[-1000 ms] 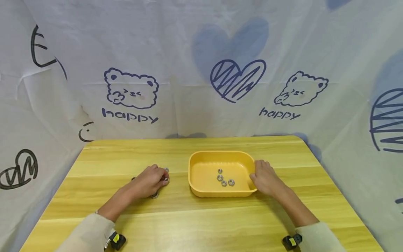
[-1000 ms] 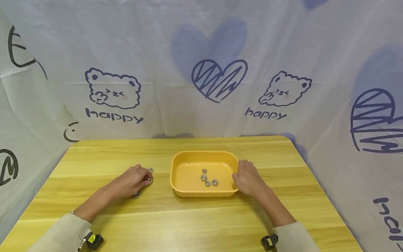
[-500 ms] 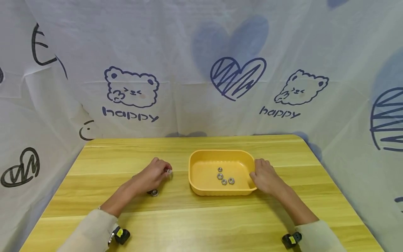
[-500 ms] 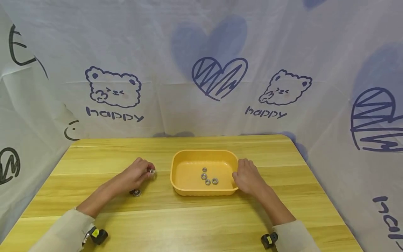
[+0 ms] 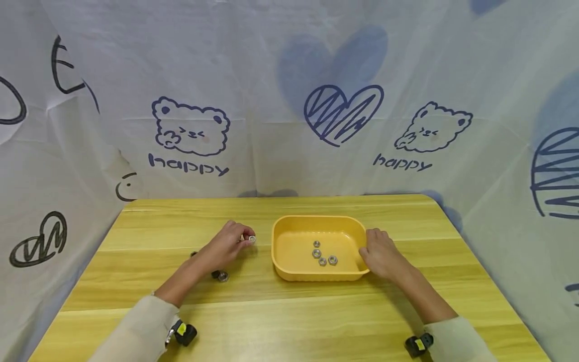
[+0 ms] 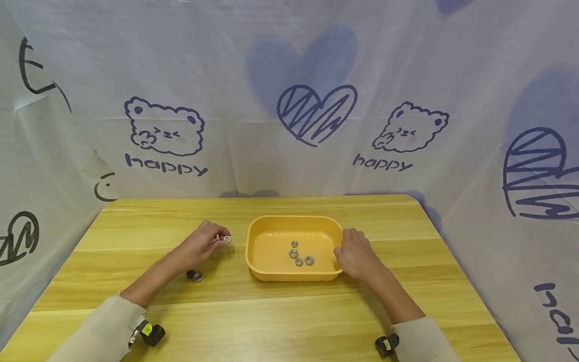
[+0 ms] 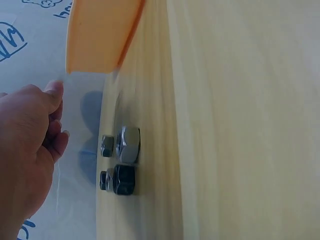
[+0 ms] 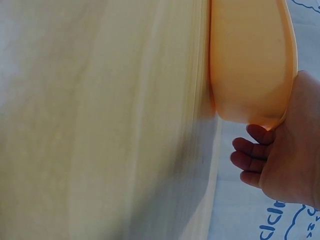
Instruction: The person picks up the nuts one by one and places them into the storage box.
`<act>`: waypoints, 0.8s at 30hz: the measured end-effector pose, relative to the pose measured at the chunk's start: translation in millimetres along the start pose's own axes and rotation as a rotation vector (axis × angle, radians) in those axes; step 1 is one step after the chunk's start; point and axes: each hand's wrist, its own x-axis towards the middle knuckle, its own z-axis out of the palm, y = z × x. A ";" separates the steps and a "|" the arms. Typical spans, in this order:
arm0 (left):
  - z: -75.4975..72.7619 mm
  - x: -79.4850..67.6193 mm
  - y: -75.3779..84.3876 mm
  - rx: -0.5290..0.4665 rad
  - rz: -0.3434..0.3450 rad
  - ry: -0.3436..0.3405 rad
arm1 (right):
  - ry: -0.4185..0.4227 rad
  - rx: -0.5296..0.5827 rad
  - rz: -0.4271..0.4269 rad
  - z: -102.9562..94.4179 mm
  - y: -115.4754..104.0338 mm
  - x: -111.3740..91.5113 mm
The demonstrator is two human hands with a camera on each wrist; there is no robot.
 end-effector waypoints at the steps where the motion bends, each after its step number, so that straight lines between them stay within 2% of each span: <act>1: 0.6 1.4 0.3 -0.007 0.008 0.009 | 0.001 -0.001 0.002 -0.2 0.1 0.0; 9: -0.7 12.6 10.0 -0.132 -0.032 0.009 | -0.009 0.003 0.007 -2.6 -0.7 0.7; 13: 3.1 17.0 13.8 -0.181 -0.027 0.019 | -0.009 -0.004 0.004 -1.9 -0.3 0.3; 24: 13.0 28.9 24.0 -0.197 -0.032 0.064 | -0.018 0.002 0.006 0.8 1.3 0.9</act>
